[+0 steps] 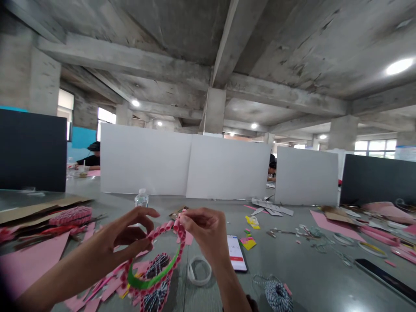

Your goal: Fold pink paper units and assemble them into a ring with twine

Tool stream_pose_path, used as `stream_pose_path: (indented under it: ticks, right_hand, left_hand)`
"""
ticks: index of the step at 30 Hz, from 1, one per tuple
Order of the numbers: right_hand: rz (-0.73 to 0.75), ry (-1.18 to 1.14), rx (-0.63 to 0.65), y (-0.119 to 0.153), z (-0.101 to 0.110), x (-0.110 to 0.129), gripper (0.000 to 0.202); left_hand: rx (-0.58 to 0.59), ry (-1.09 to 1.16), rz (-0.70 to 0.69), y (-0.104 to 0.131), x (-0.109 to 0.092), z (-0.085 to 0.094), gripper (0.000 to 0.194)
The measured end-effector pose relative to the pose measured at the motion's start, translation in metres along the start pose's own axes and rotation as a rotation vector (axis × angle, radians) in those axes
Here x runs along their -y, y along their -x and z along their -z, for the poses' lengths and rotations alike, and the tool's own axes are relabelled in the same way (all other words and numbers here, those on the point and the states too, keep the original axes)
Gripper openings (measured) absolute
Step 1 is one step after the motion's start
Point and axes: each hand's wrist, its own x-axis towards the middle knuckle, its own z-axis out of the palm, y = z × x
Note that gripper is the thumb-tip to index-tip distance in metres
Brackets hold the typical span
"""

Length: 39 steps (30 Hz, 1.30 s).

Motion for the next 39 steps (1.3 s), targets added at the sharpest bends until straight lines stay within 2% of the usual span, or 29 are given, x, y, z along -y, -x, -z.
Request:
stream_pose_path:
  ticks: [5,8,12,17,22,33,39]
  right_hand:
    - [0.073,0.065,-0.036,0.006,-0.008,0.000,0.003]
    - [0.093,0.080,-0.007,0.006,-0.010,-0.005,0.004]
    - [0.128,0.074,0.008,0.005,-0.008,-0.011,0.003]
    - [0.122,0.058,0.034,0.005,-0.009,-0.012,0.003]
    - [0.107,0.009,-0.034,0.006,-0.011,-0.010,0.002]
    - [0.187,0.071,0.053,0.007,-0.008,-0.009,0.008]
    - [0.246,0.097,0.026,0.009,-0.012,-0.007,0.016]
  left_hand:
    - [0.008,-0.021,-0.073,-0.001,0.000,-0.009,0.040]
    - [-0.042,-0.069,-0.092,0.001,0.003,-0.013,0.041]
    - [-0.113,0.032,-0.095,0.001,0.006,-0.018,0.043]
    - [-0.043,0.059,-0.061,-0.006,-0.007,-0.023,0.046]
    - [-0.078,0.106,-0.045,-0.013,-0.016,-0.024,0.043]
    - [-0.090,0.146,-0.052,-0.012,-0.015,-0.024,0.041]
    - [-0.101,0.215,-0.057,-0.014,-0.012,-0.024,0.041]
